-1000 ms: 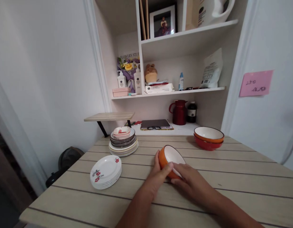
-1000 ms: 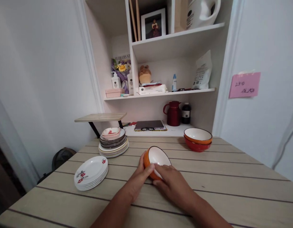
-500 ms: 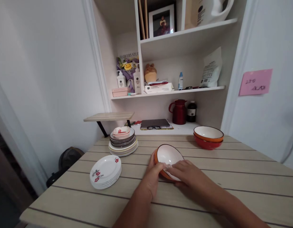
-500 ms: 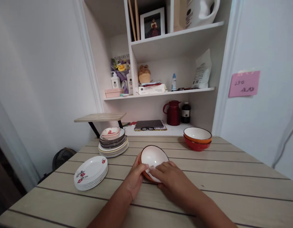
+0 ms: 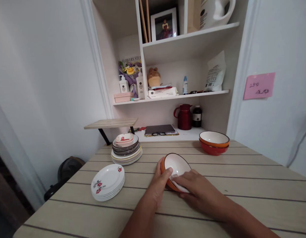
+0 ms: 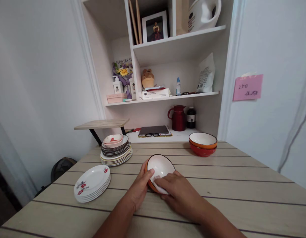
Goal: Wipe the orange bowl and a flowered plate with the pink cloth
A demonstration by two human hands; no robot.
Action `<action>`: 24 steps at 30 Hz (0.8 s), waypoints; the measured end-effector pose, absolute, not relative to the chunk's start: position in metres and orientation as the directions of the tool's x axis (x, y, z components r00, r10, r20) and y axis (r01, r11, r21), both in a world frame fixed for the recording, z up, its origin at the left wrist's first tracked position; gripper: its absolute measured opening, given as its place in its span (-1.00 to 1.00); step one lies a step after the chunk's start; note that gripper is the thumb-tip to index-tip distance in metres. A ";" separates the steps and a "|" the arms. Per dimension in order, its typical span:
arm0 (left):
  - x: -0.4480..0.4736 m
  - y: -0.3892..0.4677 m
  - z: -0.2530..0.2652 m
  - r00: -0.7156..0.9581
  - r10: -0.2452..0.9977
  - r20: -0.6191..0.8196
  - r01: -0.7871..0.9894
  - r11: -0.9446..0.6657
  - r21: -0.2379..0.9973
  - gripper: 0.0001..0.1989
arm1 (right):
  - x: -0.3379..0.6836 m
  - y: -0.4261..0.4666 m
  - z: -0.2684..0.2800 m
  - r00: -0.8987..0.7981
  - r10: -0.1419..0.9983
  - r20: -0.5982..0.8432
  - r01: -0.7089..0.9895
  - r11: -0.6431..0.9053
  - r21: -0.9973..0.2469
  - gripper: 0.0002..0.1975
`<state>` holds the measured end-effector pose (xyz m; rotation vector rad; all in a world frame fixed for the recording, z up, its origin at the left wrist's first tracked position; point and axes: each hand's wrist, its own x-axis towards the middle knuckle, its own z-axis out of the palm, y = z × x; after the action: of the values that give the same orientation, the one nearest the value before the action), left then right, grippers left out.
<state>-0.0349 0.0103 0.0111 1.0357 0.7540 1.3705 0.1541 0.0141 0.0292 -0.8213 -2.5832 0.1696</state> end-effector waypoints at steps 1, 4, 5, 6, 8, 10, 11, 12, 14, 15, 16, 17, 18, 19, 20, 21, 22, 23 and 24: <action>-0.036 0.011 0.009 0.092 0.986 0.139 -0.392 -0.093 0.915 -0.21 | 0.154 0.014 0.027 -0.733 0.578 0.358 0.522 0.816 -0.248 -0.69; -0.038 0.013 0.005 0.094 0.989 0.119 -0.364 -0.077 0.928 -0.10 | 0.153 0.015 0.022 -0.716 0.593 0.368 0.523 0.805 -0.279 -0.69; -0.038 0.012 0.005 0.095 0.989 0.112 -0.360 -0.071 0.930 -0.07 | 0.152 0.016 0.021 -0.708 0.599 0.375 0.525 0.801 -0.288 -0.68; -0.039 0.012 0.005 0.100 0.989 0.108 -0.357 -0.066 0.932 -0.05 | 0.151 0.016 0.020 -0.700 0.605 0.379 0.528 0.796 -0.295 -0.67; -0.039 0.011 0.006 0.110 0.988 0.107 -0.354 -0.062 0.933 -0.02 | 0.149 0.016 0.019 -0.686 0.619 0.381 0.537 0.785 -0.310 -0.65; -0.039 0.009 0.008 0.118 0.986 0.114 -0.357 -0.065 0.932 -0.02 | 0.148 0.016 0.019 -0.678 0.636 0.369 0.547 0.771 -0.325 -0.64; -0.039 0.009 0.009 0.123 0.985 0.119 -0.359 -0.067 0.931 -0.02 | 0.148 0.015 0.020 -0.673 0.645 0.362 0.553 0.764 -0.332 -0.65; -0.038 0.008 0.009 0.125 0.985 0.123 -0.359 -0.071 0.931 -0.02 | 0.147 0.015 0.021 -0.671 0.650 0.355 0.556 0.759 -0.339 -0.68; -0.037 0.007 0.010 0.122 0.985 0.122 -0.351 -0.072 0.934 -0.04 | 0.148 0.015 0.023 -0.677 0.649 0.346 0.550 0.759 -0.348 -0.72; -0.036 0.007 0.010 0.114 0.987 0.116 -0.342 -0.071 0.937 -0.08 | 0.148 0.015 0.025 -0.683 0.645 0.342 0.544 0.762 -0.350 -0.74; -0.036 0.007 0.010 0.105 0.988 0.112 -0.332 -0.071 0.940 -0.12 | 0.148 0.015 0.026 -0.691 0.639 0.337 0.537 0.766 -0.352 -0.74; -0.035 0.007 0.010 0.097 0.989 0.108 -0.324 -0.071 0.943 -0.17 | 0.149 0.015 0.026 -0.698 0.635 0.331 0.532 0.769 -0.354 -0.74; -0.035 0.008 0.010 0.090 0.990 0.106 -0.321 -0.072 0.944 -0.22 | 0.149 0.016 0.027 -0.701 0.635 0.325 0.530 0.768 -0.359 -0.73; -0.035 0.008 0.010 0.087 0.991 0.106 -0.323 -0.073 0.944 -0.25 | 0.149 0.016 0.027 -0.699 0.637 0.324 0.529 0.766 -0.364 -0.71; -0.035 0.009 0.011 0.083 0.991 0.108 -0.331 -0.075 0.941 -0.26 | 0.149 0.017 0.027 -0.695 0.640 0.326 0.530 0.763 -0.369 -0.69; -0.035 0.009 0.011 0.081 0.991 0.111 -0.343 -0.077 0.936 -0.26 | 0.149 0.017 0.026 -0.689 0.644 0.332 0.531 0.761 -0.373 -0.67; -0.035 0.009 0.011 0.078 0.991 0.113 -0.356 -0.079 0.931 -0.25 | 0.149 0.017 0.026 -0.683 0.646 0.341 0.531 0.759 -0.376 -0.64; -0.035 0.010 0.011 0.074 0.991 0.113 -0.367 -0.078 0.927 -0.24 | 0.149 0.017 0.025 -0.679 0.646 0.349 0.530 0.760 -0.376 -0.62; -0.035 0.010 0.012 0.074 0.991 0.112 -0.377 -0.076 0.923 -0.23 | 0.149 0.017 0.025 -0.678 0.644 0.355 0.528 0.762 -0.375 -0.61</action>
<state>-0.0351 0.0097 0.0117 1.0313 0.8098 1.3659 0.1488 0.0170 0.0252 -0.8833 -2.4861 0.3328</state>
